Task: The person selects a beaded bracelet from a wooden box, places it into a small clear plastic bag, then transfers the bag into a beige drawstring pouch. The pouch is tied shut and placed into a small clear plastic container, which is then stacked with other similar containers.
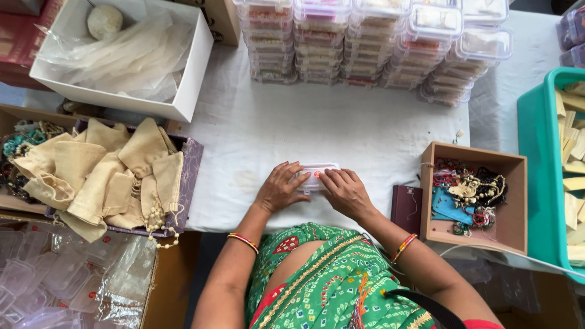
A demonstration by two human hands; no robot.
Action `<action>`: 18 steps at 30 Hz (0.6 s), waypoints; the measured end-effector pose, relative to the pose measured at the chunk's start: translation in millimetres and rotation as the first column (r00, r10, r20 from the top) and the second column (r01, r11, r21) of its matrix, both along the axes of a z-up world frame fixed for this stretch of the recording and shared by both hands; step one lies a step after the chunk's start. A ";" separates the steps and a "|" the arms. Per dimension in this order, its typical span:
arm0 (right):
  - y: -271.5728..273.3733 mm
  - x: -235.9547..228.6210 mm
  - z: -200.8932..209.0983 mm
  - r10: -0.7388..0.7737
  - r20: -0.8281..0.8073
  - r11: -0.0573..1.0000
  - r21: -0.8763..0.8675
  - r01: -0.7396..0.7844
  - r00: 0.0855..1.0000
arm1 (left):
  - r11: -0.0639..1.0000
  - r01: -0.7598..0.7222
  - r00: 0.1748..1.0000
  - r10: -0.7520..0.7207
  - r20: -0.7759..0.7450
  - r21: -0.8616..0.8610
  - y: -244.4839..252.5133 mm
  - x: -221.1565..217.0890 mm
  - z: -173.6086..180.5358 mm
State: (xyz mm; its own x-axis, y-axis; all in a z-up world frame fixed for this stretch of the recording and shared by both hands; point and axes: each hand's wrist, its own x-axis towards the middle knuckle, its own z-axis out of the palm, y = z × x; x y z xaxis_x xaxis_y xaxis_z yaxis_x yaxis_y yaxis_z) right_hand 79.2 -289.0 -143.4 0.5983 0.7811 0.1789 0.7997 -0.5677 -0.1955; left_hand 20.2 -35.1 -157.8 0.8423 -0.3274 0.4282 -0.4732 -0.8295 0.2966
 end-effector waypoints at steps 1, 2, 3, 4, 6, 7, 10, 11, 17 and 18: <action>-2.6 -3.9 7.2 0.000 -0.008 1.000 -0.004 0.000 1.000 | 1.000 0.000 1.000 0.000 -0.008 -0.004 -1.0 -4.3 4.7; -4.1 -5.9 14.8 0.043 -0.036 0.998 0.046 -0.041 0.998 | 0.998 0.029 0.999 -0.031 -0.037 -0.048 -0.8 -6.7 10.3; -5.8 -7.9 22.9 0.086 -0.063 0.992 0.097 -0.080 0.994 | 0.994 0.057 0.996 -0.063 -0.065 -0.092 -0.9 -9.2 16.4; -5.8 -6.6 23.9 0.084 -0.064 0.992 0.096 -0.077 0.994 | 0.994 0.060 0.996 -0.066 -0.067 -0.092 -2.2 -9.1 7.7; -7.4 -4.0 26.5 0.089 0.004 0.993 0.073 -0.089 0.996 | 0.999 -0.034 0.995 0.030 -0.100 -0.037 -6.1 -8.6 -9.3; -6.9 -2.8 29.6 0.085 0.004 0.994 0.071 -0.085 0.996 | 0.999 -0.029 0.995 0.025 -0.099 -0.039 -7.3 -7.2 -6.6; -5.3 7.0 32.8 0.023 0.051 0.996 0.082 -0.027 0.998 | 0.986 -0.065 0.986 0.039 -0.165 -0.155 -8.9 1.4 8.3; -7.1 9.9 29.1 0.001 -0.066 0.979 0.204 0.012 0.998 | 0.976 -0.069 0.988 0.038 -0.149 -0.208 -10.8 2.5 16.3; -14.3 19.7 61.8 0.015 -0.709 0.903 0.313 0.295 0.706 | 0.827 -0.116 0.953 -0.062 -0.295 -0.549 -22.1 3.9 55.3; -20.2 21.5 55.5 0.073 -0.723 0.907 0.334 0.255 0.687 | 0.787 -0.139 0.944 -0.078 -0.320 -0.601 -24.3 3.4 60.0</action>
State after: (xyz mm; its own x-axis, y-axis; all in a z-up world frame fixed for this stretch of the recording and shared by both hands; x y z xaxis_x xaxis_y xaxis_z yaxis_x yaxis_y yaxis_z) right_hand 100.7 -309.2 -88.0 0.7321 0.6782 -0.0640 0.2709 -0.3760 -0.8861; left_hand 23.6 -59.4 -97.8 0.9686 -0.0617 0.2407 -0.2432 -0.4350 0.8670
